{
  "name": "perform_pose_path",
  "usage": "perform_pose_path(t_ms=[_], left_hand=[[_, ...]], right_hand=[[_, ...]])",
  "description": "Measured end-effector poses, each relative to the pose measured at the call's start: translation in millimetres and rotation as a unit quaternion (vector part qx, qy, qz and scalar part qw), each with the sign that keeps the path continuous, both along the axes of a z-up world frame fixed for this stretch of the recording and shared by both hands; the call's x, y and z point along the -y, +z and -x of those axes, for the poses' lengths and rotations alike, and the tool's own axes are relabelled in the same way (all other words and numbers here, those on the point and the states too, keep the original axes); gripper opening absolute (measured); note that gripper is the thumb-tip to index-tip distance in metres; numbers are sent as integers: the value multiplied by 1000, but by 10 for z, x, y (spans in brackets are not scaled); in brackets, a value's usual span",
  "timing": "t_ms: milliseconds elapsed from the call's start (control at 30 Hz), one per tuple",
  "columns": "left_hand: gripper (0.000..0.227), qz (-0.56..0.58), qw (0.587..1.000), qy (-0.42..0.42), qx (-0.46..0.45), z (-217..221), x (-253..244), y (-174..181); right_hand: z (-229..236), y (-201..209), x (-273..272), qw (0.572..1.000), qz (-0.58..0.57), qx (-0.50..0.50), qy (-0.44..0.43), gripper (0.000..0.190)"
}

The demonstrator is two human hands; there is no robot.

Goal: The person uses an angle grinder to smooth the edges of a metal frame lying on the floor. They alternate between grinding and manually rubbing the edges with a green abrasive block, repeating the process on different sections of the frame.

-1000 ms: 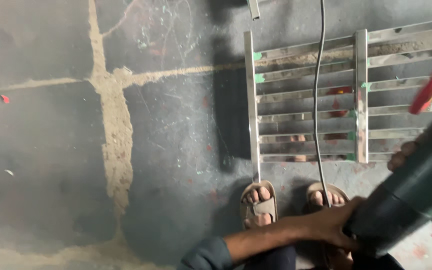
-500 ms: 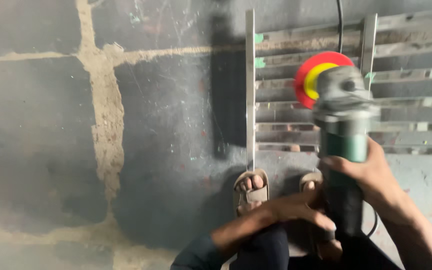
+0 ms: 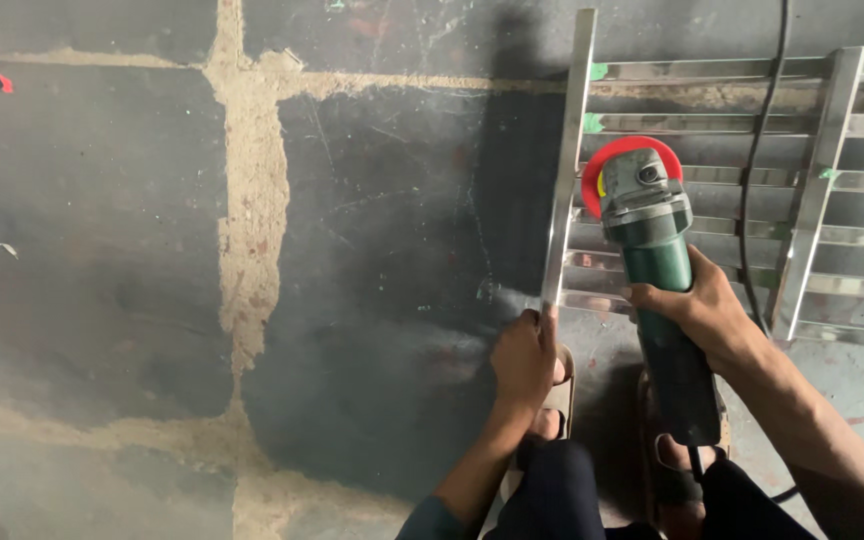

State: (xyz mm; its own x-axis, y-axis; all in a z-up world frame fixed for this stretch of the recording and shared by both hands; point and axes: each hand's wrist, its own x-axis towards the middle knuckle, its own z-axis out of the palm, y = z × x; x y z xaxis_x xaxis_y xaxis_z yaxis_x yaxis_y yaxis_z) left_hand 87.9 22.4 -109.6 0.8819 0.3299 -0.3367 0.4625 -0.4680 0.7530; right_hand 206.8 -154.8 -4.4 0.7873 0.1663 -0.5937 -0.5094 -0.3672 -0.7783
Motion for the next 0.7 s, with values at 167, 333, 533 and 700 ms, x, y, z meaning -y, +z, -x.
perform_pose_path(t_ms=[167, 333, 533, 700], left_hand=[[59, 19, 998, -59, -27, 20, -74, -200], [59, -2, 996, -88, -22, -8, -120, -205], [59, 28, 997, -72, 5, 15, -138, -162], [57, -1, 996, -92, -20, 0, -126, -224]], right_hand=[[-64, -102, -61, 1000, 5, 4, 10, 63], [-87, -101, -114, 1000, 22, 5, 21, 66], [-128, 10, -199, 999, 45, 16, 16, 62], [-187, 36, -162, 998, 53, 0, 25, 59]])
